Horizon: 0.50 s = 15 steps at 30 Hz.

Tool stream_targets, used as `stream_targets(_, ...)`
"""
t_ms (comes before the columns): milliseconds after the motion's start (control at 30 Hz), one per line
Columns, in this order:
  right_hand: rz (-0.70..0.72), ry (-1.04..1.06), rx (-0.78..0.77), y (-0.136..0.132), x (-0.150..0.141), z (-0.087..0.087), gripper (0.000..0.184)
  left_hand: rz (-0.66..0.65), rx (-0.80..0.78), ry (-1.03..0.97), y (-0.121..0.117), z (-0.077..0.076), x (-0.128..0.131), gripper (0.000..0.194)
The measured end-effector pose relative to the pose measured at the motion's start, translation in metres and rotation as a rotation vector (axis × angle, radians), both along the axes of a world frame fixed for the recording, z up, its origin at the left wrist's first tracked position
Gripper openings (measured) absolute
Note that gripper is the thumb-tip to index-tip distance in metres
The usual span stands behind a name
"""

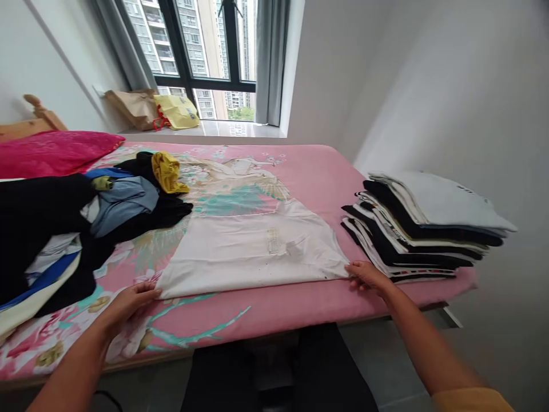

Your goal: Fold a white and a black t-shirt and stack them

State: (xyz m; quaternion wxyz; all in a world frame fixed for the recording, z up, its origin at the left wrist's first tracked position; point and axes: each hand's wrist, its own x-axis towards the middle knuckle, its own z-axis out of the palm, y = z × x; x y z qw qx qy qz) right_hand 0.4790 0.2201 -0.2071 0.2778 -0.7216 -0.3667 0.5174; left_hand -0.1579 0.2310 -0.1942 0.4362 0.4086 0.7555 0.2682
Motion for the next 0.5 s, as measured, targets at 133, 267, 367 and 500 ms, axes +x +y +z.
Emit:
stream_targets(133,-0.018,0.008,0.017,-0.001,-0.003,0.0,0.029,0.024,-0.102,-0.058,0.003,-0.004,-0.002,0.05)
stream_targets(267,-0.037,-0.024,0.083,-0.001,-0.008,-0.004,0.024,0.036,-0.055,-0.059,0.005,-0.002,0.008,0.041)
stream_targets(367,-0.054,-0.082,0.133,-0.002,-0.007,-0.008,0.024,0.055,-0.043,-0.05,0.003,0.001,0.011,0.038)
stream_targets(500,-0.042,-0.143,0.147,-0.017,0.002,-0.013,0.027,-0.032,-0.066,0.01,-0.011,-0.001,-0.002,0.041)
